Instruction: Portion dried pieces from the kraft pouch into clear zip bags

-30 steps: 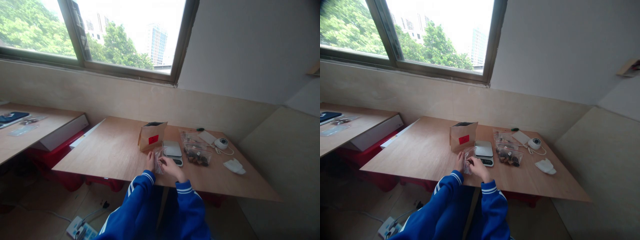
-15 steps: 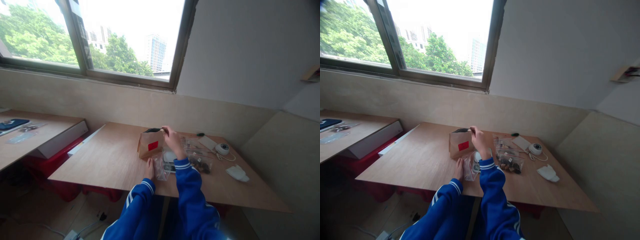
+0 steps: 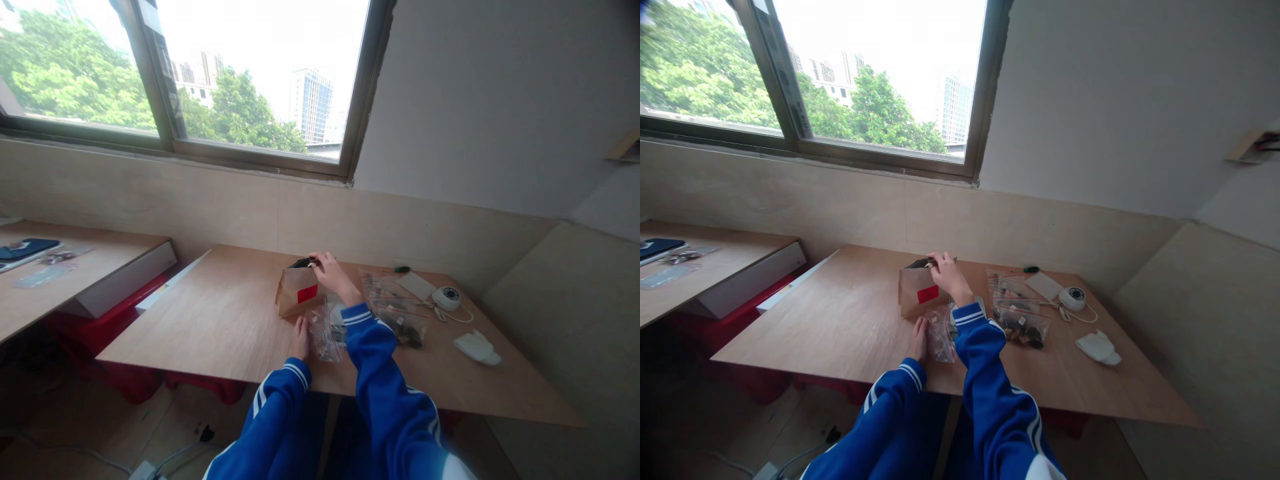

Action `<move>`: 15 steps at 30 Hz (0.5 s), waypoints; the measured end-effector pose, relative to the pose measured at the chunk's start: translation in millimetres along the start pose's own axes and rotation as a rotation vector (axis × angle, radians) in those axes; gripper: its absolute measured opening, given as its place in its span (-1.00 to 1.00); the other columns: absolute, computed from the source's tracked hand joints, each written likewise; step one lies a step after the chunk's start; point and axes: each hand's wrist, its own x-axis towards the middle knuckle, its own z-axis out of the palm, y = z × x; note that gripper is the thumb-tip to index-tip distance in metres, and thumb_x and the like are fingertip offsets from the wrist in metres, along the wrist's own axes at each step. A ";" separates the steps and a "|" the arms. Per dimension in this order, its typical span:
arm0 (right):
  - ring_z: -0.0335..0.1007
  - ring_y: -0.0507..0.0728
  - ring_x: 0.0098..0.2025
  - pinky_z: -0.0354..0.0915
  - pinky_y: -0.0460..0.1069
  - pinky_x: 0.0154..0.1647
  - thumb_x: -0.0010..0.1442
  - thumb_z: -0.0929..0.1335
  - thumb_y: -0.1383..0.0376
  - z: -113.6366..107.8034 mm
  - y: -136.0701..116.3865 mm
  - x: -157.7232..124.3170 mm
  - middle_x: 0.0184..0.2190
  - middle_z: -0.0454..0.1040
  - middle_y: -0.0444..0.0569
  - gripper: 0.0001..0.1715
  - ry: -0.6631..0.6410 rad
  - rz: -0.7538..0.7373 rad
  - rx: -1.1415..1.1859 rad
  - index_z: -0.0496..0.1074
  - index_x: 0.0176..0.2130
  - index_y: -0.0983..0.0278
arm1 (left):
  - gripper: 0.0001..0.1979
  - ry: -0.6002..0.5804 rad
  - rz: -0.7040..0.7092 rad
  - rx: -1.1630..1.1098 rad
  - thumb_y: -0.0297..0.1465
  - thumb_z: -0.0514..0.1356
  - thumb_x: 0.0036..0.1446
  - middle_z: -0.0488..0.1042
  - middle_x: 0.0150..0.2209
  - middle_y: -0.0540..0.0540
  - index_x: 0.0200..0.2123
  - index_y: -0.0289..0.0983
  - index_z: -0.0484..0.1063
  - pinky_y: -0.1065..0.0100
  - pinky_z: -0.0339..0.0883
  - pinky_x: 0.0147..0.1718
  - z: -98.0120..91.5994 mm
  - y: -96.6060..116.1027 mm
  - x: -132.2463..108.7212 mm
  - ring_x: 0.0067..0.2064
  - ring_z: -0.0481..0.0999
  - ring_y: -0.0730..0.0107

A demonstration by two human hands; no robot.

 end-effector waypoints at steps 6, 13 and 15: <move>0.30 0.08 -0.10 0.18 0.01 0.09 0.30 0.19 0.27 0.6 -2.3 -7.2 -0.16 0.25 0.01 -0.57 0.010 -0.008 0.061 0.30 0.12 0.27 | -0.69 0.043 -0.038 0.013 -0.13 0.17 0.03 0.50 -0.22 -0.19 -0.29 -0.23 0.44 0.16 0.25 0.01 3.1 5.6 -3.7 0.02 0.41 0.09; 0.28 0.09 -0.13 0.19 0.02 0.09 0.32 0.15 0.16 -0.7 -13.7 -19.9 -0.17 0.23 0.01 -0.49 0.069 0.007 0.109 0.23 0.19 0.24 | -0.72 0.045 -0.018 0.015 -0.14 0.17 0.04 0.49 -0.23 -0.17 -0.32 -0.23 0.43 0.19 0.27 -0.03 1.2 1.7 -1.0 -0.02 0.43 0.13; 0.30 0.08 -0.18 0.25 0.01 0.01 0.32 0.13 0.16 -4.5 -12.2 -32.0 -0.15 0.26 0.01 -0.50 0.172 0.043 0.161 0.23 0.18 0.23 | -0.70 0.034 0.001 0.009 -0.12 0.15 0.05 0.48 -0.26 -0.16 -0.32 -0.23 0.42 0.19 0.28 -0.06 0.8 2.0 -1.1 -0.06 0.44 0.15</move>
